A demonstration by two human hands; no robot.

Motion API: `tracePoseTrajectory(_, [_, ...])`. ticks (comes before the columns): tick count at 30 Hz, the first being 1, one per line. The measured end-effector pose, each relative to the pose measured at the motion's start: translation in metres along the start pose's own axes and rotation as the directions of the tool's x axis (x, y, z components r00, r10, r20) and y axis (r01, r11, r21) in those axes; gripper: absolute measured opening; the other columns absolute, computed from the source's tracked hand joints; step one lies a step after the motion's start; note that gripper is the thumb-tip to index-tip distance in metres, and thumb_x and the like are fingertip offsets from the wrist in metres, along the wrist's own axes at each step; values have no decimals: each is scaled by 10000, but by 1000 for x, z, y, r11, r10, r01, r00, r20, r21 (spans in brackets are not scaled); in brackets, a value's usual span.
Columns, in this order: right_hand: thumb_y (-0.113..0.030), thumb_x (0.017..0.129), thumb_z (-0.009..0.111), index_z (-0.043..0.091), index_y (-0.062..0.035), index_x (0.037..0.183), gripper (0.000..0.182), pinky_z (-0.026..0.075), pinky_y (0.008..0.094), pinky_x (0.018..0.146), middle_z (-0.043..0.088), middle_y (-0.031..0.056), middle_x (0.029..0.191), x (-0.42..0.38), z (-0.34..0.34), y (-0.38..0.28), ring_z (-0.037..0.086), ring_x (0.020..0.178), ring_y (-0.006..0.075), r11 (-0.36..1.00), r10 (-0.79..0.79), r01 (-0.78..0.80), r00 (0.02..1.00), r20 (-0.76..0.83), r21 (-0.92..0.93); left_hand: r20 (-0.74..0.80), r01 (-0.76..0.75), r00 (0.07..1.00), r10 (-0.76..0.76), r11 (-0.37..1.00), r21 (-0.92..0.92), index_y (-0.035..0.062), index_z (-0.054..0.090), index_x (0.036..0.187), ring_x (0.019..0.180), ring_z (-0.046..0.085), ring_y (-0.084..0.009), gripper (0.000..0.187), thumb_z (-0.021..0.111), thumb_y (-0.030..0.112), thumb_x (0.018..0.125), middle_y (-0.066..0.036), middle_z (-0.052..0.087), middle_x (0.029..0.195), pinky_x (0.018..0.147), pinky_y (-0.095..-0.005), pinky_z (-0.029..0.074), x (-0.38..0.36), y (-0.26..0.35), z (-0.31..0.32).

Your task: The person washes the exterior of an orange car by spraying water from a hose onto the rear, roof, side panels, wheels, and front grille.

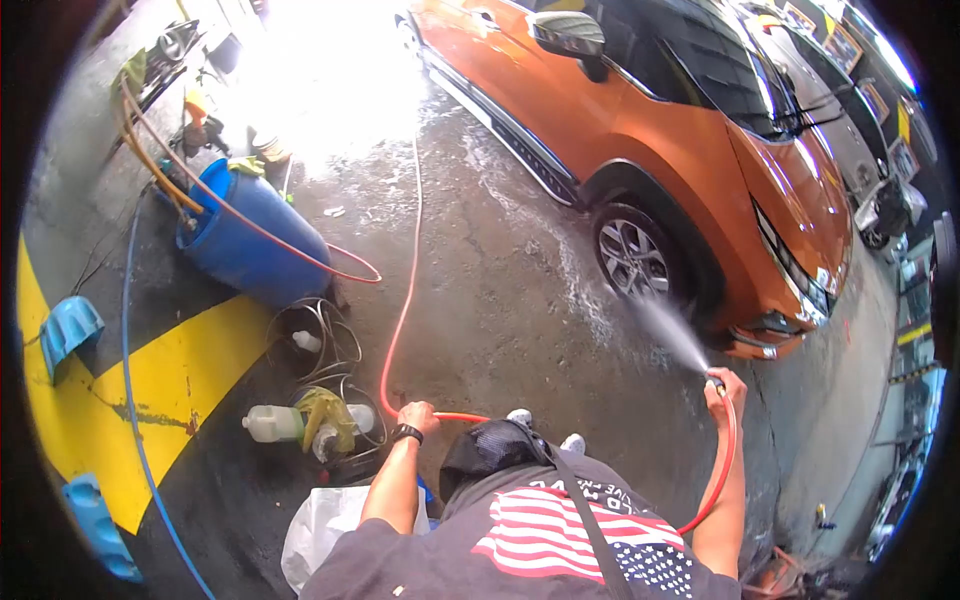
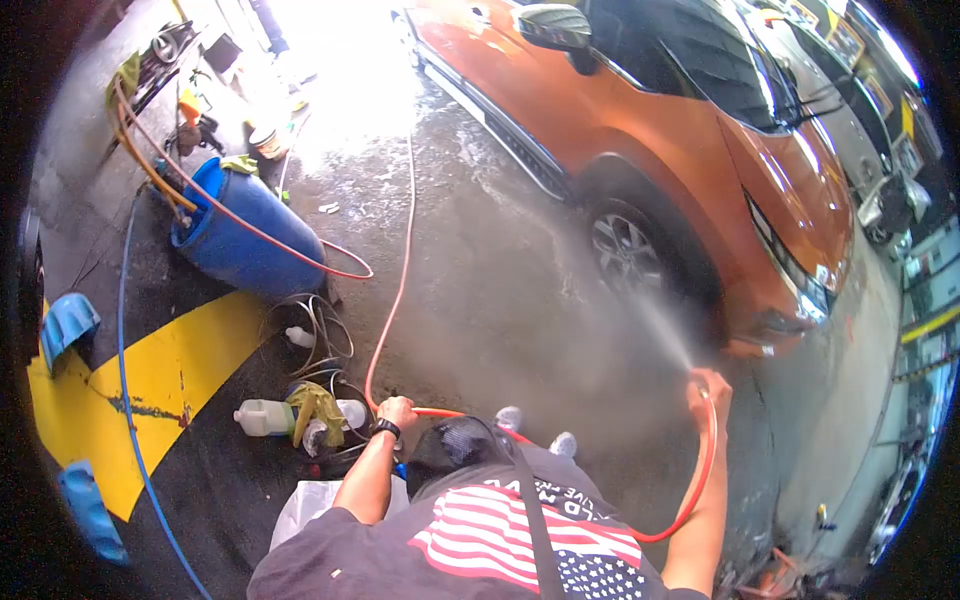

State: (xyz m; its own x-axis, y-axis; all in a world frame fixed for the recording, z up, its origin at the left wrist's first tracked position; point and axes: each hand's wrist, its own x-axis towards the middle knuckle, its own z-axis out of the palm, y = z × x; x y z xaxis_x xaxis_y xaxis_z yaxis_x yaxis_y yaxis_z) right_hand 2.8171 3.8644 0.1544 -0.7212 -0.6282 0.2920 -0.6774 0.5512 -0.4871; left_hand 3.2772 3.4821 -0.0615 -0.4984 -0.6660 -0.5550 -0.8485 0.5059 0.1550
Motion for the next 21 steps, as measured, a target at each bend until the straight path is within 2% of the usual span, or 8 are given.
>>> tracePoseTrajectory(2, [-67,695,557,639,-13,883,212,490,371,681,632,179,798,7,-6,-17,627,734,312,998,-59,61,994,-95,21,-2,21,1000,-20,1000,21,139,732,870,868,663,-310,215,619,269,741,-134,689,884,776,-422,523,0,2,-4])
tracePoseTrajectory(4, [-57,726,553,638,-11,917,214,496,355,696,639,178,821,14,-16,-42,637,753,314,999,36,-37,990,-134,-6,13,25,1000,-25,1000,19,138,727,874,877,660,-317,220,603,260,739,-138,685,892,787,-432,519,0,2,-5])
tracePoseTrajectory(6, [-55,753,553,643,-23,944,214,495,359,686,639,179,828,17,-16,-47,637,750,307,998,-48,40,975,-218,-40,17,8,1000,-8,1000,14,130,723,870,879,655,-324,220,586,229,729,-145,681,888,797,-438,513,4,-4,-2])
tracePoseTrajectory(10, [-56,759,556,639,-38,943,203,505,373,700,643,185,814,7,6,-24,642,763,324,997,26,-30,998,-55,-74,-38,10,999,-10,1000,4,122,731,839,859,658,-325,206,591,204,713,-162,678,847,787,-429,510,4,-8,-3])
tracePoseTrajectory(11, [-56,764,554,635,-35,952,206,506,376,702,641,189,806,5,11,-23,643,763,326,996,53,-54,999,-9,-72,-4,13,1000,-13,1000,20,119,728,856,888,653,-334,212,576,210,741,-161,678,897,802,-439,514,5,-10,-2])
tracePoseTrajectory(17, [-63,781,560,621,-25,985,216,506,378,690,635,197,835,31,7,-61,637,748,331,998,-64,65,985,-161,2,-40,20,999,-21,1000,-22,98,719,812,871,650,-348,194,575,192,721,-172,674,878,793,-440,513,3,-14,11])
tracePoseTrajectory(19, [-69,781,568,614,-31,983,211,504,379,675,628,194,835,32,16,-48,632,736,333,997,-76,77,986,-145,0,-49,5,999,-6,1000,-23,96,720,810,873,650,-347,196,571,180,714,-176,672,873,788,-441,512,1,-13,10])
tracePoseTrajectory(21, [-67,778,572,606,-31,976,204,502,381,668,623,195,821,29,23,-39,630,738,339,995,-90,90,996,-3,40,-42,14,999,-15,999,-32,95,720,810,874,650,-347,197,570,177,713,-176,672,873,786,-441,512,-1,-11,7])
